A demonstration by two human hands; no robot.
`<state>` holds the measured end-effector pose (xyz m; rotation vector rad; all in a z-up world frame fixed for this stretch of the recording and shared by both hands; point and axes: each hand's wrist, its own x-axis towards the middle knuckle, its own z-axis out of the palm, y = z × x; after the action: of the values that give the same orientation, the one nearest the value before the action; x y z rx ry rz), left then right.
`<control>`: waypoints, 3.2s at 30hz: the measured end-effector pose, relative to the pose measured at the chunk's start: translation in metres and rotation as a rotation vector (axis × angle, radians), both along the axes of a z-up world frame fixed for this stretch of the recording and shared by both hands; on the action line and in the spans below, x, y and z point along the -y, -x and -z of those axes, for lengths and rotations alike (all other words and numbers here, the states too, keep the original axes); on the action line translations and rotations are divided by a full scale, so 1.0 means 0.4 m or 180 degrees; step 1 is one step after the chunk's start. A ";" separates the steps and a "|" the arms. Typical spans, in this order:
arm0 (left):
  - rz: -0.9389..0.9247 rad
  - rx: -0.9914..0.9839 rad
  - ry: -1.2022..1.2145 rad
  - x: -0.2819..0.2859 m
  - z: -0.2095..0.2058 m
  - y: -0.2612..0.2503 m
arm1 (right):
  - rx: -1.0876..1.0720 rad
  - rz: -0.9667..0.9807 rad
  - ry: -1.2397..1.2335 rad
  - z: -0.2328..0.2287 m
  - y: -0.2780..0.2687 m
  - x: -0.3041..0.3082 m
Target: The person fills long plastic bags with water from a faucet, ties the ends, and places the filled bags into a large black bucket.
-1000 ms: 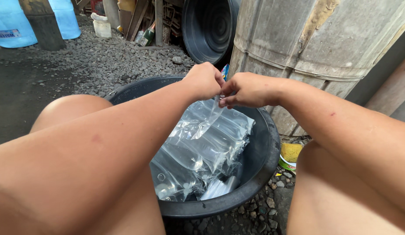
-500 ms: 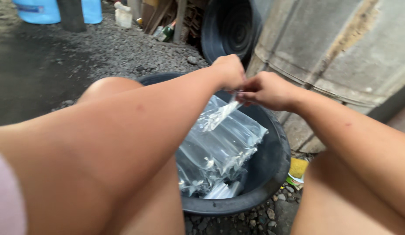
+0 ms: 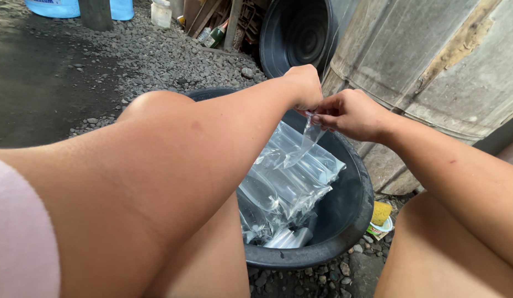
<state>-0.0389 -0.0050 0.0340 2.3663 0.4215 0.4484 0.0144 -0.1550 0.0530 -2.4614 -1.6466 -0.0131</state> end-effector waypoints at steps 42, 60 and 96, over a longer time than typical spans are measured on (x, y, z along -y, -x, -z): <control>0.0450 -0.0592 -0.1862 0.213 0.006 -0.081 | -0.1105 0.0308 0.1238 -0.072 -0.103 0.149; 0.0940 -0.0830 -0.0875 0.249 0.015 -0.050 | -0.1174 0.0481 0.1462 -0.062 -0.069 0.180; 0.0716 -0.1057 -0.0766 0.204 -0.086 0.028 | -0.0926 0.0166 0.0925 -0.103 0.005 0.136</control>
<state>-0.0501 -0.0866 0.0684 2.6940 0.2547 -0.0017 0.0123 -0.2096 0.0943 -2.5545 -1.5488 0.5876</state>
